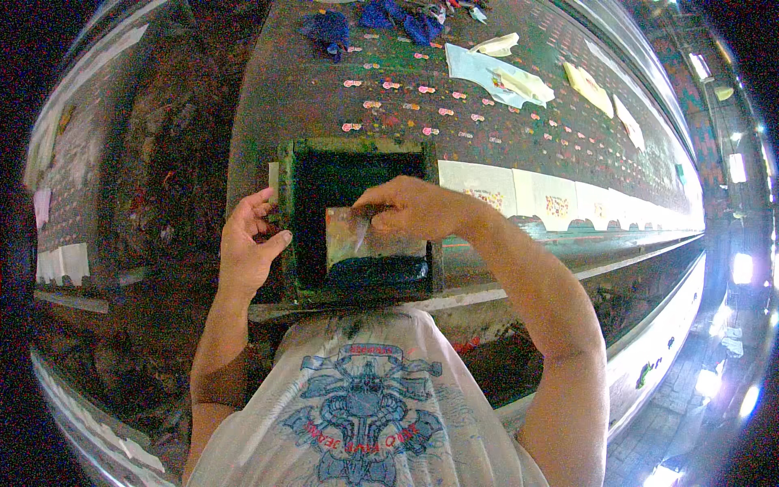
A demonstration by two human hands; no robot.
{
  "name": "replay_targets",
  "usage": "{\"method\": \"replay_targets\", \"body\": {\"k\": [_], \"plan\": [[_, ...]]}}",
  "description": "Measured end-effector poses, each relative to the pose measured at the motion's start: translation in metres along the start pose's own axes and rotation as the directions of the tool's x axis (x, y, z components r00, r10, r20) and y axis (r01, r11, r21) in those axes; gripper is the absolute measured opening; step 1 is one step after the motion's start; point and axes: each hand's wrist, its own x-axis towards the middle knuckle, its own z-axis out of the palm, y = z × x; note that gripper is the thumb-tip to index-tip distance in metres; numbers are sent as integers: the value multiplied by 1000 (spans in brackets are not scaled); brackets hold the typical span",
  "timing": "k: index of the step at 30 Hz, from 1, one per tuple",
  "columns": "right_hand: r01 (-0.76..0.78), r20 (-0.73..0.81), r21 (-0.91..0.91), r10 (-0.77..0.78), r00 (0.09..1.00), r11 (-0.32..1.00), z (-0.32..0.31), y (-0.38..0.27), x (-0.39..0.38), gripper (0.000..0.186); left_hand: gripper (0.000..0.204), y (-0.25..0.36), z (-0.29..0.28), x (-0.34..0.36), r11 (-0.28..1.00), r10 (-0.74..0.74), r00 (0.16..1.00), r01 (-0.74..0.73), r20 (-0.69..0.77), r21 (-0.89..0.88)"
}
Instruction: The person holds a screen printing frame and repeatedly uses a squeegee to spread green ink across the mesh. The person moves the frame along a conveyor belt where printed fabric pieces are visible. The person occasionally adjusts the frame and continues the ink spreading motion.
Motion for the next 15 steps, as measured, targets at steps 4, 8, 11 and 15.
{"method": "replay_targets", "body": {"k": [4, 8, 11, 15], "plan": [[-38, -236, -286, -32, 971, 957, -22, -29, 4, 37, 75, 4, 0, -2, 999, -23, 1000, 23, -3, -24], [-106, -516, -630, -313, 797, 769, -3, -27, 16, 38, 75, 1, -2, -1, 1000, 3, 1000, -3, 10, 7], [-118, -545, -635, -334, 769, 763, 10, -21, 20, 35, 75, 0, -3, -1, 1000, 17, 1000, -18, 22, 22], [-140, -455, -618, -207, 866, 773, 14, -25, 15, 39, 73, -2, -5, -2, 999, 37, 999, -37, 32, 15]]}}
